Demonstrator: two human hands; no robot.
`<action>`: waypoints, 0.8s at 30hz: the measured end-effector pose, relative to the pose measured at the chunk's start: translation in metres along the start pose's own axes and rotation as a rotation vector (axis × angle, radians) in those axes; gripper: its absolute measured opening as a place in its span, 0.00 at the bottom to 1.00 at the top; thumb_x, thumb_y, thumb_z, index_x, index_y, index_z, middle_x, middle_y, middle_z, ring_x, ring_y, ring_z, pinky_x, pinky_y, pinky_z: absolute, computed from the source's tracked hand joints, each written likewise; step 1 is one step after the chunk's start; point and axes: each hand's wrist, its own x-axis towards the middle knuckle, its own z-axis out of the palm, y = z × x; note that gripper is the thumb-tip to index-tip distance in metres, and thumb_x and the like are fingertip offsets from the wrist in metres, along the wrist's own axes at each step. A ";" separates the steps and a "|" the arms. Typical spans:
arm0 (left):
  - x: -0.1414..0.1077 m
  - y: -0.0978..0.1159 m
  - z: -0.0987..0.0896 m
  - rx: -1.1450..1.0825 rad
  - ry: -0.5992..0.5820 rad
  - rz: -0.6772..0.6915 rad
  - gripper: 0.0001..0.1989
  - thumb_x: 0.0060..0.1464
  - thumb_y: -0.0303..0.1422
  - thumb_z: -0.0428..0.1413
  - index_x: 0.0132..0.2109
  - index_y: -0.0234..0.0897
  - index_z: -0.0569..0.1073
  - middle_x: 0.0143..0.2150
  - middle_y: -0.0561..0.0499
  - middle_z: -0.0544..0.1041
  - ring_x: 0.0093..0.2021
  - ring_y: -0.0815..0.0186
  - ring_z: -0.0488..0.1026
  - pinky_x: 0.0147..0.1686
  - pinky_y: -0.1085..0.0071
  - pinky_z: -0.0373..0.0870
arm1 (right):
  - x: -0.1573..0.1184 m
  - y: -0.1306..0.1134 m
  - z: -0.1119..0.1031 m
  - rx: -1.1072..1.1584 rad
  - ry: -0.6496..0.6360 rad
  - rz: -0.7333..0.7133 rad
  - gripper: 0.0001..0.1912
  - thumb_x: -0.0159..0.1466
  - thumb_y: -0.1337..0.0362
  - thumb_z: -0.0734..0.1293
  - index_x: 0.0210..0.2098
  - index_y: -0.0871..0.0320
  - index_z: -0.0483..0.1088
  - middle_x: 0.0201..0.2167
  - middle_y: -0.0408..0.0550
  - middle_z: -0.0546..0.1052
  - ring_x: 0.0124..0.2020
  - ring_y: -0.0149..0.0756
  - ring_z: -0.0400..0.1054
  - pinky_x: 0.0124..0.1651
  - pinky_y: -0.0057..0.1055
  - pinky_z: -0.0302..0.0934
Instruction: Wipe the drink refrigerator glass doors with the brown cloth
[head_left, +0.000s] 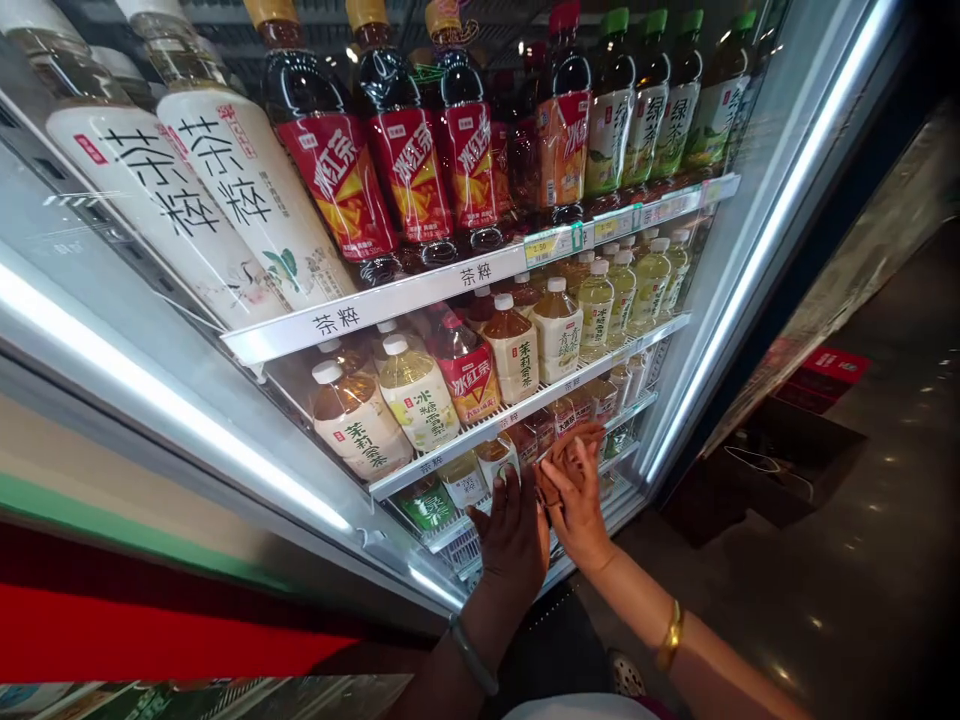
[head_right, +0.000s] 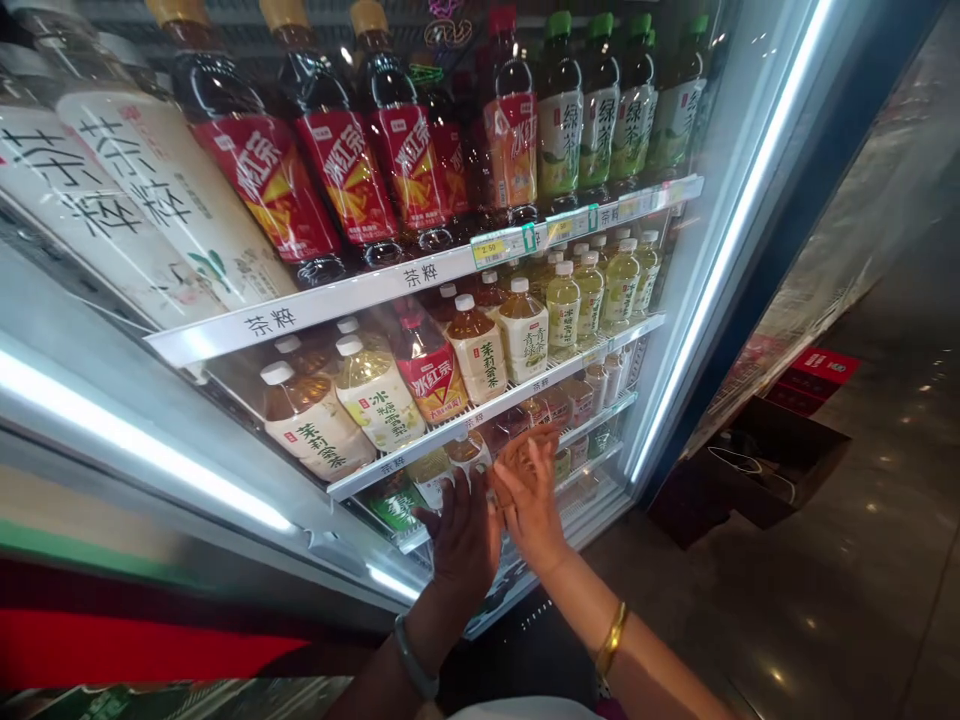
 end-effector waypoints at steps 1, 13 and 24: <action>0.000 0.001 0.002 0.001 -0.002 0.001 0.39 0.66 0.29 0.53 0.78 0.31 0.48 0.73 0.36 0.66 0.81 0.58 0.39 0.76 0.46 0.17 | 0.002 -0.001 0.000 0.007 -0.002 -0.017 0.34 0.65 0.74 0.66 0.68 0.45 0.65 0.80 0.50 0.45 0.81 0.56 0.37 0.73 0.68 0.55; 0.017 0.031 0.024 -0.003 -0.004 0.020 0.40 0.65 0.32 0.53 0.78 0.29 0.46 0.75 0.37 0.60 0.81 0.60 0.39 0.79 0.54 0.30 | 0.013 0.036 -0.012 -0.003 0.047 0.063 0.36 0.65 0.74 0.64 0.71 0.47 0.60 0.80 0.52 0.43 0.81 0.56 0.36 0.73 0.67 0.56; 0.036 0.051 0.036 -0.088 -0.010 0.073 0.37 0.67 0.31 0.52 0.78 0.30 0.49 0.74 0.37 0.63 0.81 0.62 0.39 0.79 0.54 0.26 | 0.045 0.080 -0.025 0.026 0.055 0.037 0.36 0.63 0.76 0.65 0.67 0.43 0.65 0.79 0.47 0.48 0.80 0.54 0.42 0.76 0.68 0.51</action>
